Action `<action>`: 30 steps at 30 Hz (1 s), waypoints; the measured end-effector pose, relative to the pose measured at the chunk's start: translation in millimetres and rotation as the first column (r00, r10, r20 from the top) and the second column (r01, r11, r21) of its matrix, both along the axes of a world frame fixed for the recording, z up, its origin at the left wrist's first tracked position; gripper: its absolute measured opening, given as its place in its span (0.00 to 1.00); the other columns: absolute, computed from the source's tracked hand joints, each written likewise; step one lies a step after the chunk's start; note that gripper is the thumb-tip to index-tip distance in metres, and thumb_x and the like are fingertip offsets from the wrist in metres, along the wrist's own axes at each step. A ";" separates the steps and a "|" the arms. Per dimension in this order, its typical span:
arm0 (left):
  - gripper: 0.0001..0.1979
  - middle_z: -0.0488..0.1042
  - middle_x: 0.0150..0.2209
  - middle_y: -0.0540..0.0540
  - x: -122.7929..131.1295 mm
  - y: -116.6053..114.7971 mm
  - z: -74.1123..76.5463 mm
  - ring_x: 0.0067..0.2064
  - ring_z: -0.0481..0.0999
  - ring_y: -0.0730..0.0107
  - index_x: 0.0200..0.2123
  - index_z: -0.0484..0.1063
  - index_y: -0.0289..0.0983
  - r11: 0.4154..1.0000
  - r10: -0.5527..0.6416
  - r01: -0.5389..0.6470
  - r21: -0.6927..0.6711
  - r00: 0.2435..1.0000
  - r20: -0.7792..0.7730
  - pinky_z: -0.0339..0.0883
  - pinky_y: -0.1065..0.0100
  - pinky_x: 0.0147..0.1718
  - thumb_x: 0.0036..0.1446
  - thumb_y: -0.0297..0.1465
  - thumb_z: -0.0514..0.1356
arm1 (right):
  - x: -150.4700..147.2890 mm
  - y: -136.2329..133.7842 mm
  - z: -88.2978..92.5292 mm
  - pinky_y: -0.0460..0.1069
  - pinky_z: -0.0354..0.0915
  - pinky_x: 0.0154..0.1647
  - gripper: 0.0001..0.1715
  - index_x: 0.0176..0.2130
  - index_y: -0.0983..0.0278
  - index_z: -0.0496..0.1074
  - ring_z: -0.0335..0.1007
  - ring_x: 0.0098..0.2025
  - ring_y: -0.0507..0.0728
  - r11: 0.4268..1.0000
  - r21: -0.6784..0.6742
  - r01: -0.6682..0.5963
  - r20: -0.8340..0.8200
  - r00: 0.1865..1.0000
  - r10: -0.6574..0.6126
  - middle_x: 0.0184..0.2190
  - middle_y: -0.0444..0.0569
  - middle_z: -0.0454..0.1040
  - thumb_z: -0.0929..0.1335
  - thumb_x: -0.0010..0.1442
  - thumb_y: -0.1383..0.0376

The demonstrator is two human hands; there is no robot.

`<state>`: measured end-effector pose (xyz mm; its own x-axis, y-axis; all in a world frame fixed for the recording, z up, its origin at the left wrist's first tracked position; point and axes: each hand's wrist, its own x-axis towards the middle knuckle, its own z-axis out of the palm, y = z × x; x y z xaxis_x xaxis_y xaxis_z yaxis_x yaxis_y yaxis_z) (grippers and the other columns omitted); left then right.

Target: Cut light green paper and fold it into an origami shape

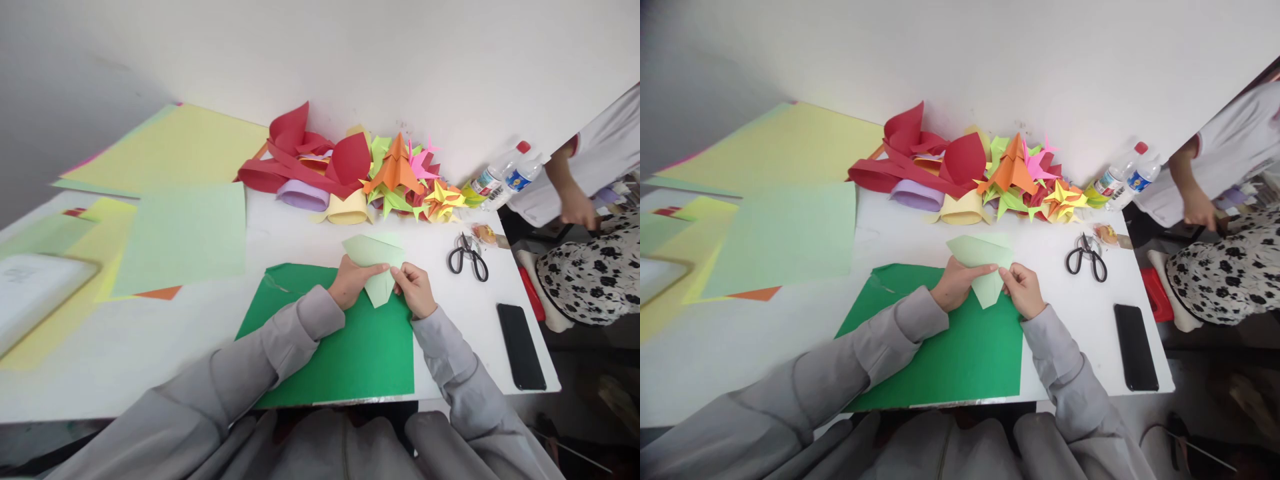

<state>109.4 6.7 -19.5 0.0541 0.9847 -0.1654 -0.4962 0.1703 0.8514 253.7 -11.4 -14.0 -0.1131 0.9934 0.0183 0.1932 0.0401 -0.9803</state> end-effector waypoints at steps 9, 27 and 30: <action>0.22 0.79 0.34 0.42 0.5 0.3 -3.1 0.33 0.76 0.61 0.35 0.75 0.31 0.999 0.034 -0.035 -0.019 0.998 -0.050 0.71 0.61 0.33 0.32 0.31 0.73 | 0.1 1.2 -2.1 0.45 0.54 0.19 0.24 0.19 0.62 0.61 0.57 0.16 0.49 1.000 -0.027 -0.016 -0.036 0.999 0.015 0.13 0.39 0.65 0.68 0.54 0.49; 0.33 0.78 0.37 0.37 -16.5 8.9 13.3 0.46 0.74 0.47 0.33 0.78 0.35 0.899 -0.412 0.438 -0.030 0.864 0.289 0.67 0.55 0.42 0.41 0.60 0.57 | 8.4 10.3 1.8 0.46 0.61 0.26 0.16 0.32 0.61 0.70 0.63 0.24 0.52 0.970 -0.124 0.209 -0.381 0.893 -0.241 0.22 0.42 0.69 0.72 0.47 0.54; 0.32 0.79 0.35 0.39 -17.8 11.7 16.6 0.42 0.76 0.49 0.34 0.78 0.36 0.875 -0.439 0.473 -0.108 0.867 0.236 0.68 0.58 0.39 0.42 0.59 0.57 | 9.5 7.6 4.6 0.47 0.61 0.24 0.15 0.29 0.62 0.71 0.63 0.23 0.52 0.977 -0.187 0.102 -0.300 0.941 -0.156 0.21 0.43 0.70 0.72 0.45 0.54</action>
<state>91.6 18.5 -2.9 0.5388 0.8036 -0.2530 -0.4853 0.5415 0.6865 263.3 -3.7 -9.4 0.0007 0.9909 -0.1344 -0.1300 -0.1332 -0.9825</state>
